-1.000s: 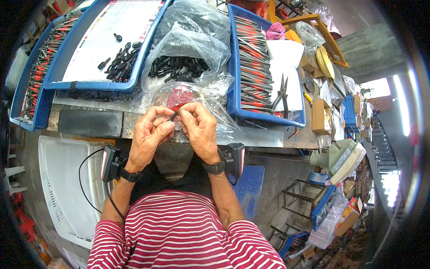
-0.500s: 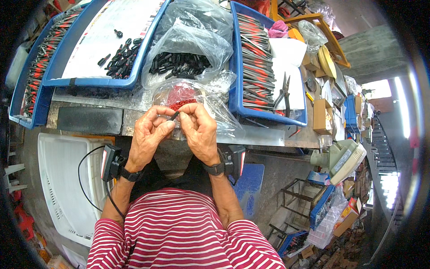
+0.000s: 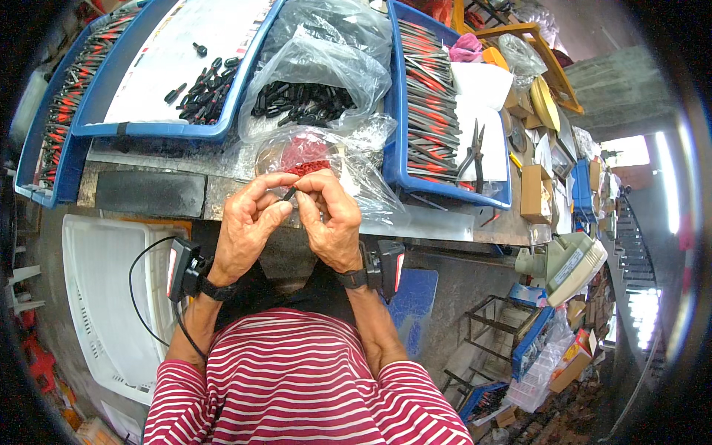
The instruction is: The person picks up a small black plastic component from a tray and presses it into a larger red plastic piece held in their other hand, repeating this action with several components.
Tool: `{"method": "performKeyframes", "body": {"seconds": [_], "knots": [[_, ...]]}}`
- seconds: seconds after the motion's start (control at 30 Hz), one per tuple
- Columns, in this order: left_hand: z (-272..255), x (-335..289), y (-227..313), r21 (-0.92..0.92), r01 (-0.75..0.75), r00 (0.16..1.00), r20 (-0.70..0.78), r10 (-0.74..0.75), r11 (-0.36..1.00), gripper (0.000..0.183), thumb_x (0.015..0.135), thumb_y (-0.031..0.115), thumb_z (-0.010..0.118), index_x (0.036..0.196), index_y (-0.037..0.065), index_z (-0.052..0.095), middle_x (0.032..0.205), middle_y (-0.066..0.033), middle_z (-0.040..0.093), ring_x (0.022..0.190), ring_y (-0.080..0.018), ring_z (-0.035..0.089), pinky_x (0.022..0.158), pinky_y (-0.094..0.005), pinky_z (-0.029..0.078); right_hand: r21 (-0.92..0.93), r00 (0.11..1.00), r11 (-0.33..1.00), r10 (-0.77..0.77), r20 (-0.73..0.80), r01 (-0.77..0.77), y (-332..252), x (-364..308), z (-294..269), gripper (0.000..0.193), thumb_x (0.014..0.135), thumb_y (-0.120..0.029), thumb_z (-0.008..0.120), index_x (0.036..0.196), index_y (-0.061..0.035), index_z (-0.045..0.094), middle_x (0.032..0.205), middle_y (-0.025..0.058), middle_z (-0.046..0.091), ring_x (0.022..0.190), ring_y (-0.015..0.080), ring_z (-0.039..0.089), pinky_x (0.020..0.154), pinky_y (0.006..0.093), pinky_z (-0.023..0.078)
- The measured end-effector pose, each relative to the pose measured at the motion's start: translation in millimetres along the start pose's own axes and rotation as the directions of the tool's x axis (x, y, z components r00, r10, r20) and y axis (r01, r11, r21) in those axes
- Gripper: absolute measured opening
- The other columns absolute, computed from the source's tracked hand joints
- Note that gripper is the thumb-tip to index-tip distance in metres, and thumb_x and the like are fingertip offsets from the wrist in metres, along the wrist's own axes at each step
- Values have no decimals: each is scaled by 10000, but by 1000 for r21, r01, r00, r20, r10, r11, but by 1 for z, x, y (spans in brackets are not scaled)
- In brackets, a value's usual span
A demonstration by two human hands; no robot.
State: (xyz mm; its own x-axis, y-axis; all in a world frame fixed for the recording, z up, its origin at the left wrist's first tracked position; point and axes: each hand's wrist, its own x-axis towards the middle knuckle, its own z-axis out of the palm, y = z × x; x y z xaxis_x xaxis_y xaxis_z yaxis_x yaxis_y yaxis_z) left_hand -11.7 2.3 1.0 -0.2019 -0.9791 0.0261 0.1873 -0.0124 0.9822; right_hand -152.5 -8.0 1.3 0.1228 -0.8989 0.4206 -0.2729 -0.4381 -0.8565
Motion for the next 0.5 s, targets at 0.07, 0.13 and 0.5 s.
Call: {"method": "performKeyframes", "body": {"seconds": [0.07,0.13,0.5], "knots": [[2,0,0,4,-20,1000,1,20,1000,277,807,-12,530,1083,-6,524,640,57,418,569,-5,332,502,-165,302,-14,1000,1000,-18,-15,18,-1,0,2,122,778,81,543,885,24,529,820,53,528,650,66,502,548,186,406],[6,-1,2,-81,-48,998,-31,46,996,264,820,-4,528,1083,-21,521,733,24,514,643,-9,424,555,-162,359,-30,999,999,-39,-30,38,-1,0,4,128,774,86,541,885,23,530,821,62,532,653,81,507,553,195,411],[14,-2,-7,-229,-65,992,-122,38,971,250,857,16,502,1104,-24,506,839,-12,583,755,-27,507,657,-160,401,-225,970,952,-230,-77,208,-5,-9,15,291,735,99,529,1023,63,521,918,175,537,696,229,553,598,280,456]]}}
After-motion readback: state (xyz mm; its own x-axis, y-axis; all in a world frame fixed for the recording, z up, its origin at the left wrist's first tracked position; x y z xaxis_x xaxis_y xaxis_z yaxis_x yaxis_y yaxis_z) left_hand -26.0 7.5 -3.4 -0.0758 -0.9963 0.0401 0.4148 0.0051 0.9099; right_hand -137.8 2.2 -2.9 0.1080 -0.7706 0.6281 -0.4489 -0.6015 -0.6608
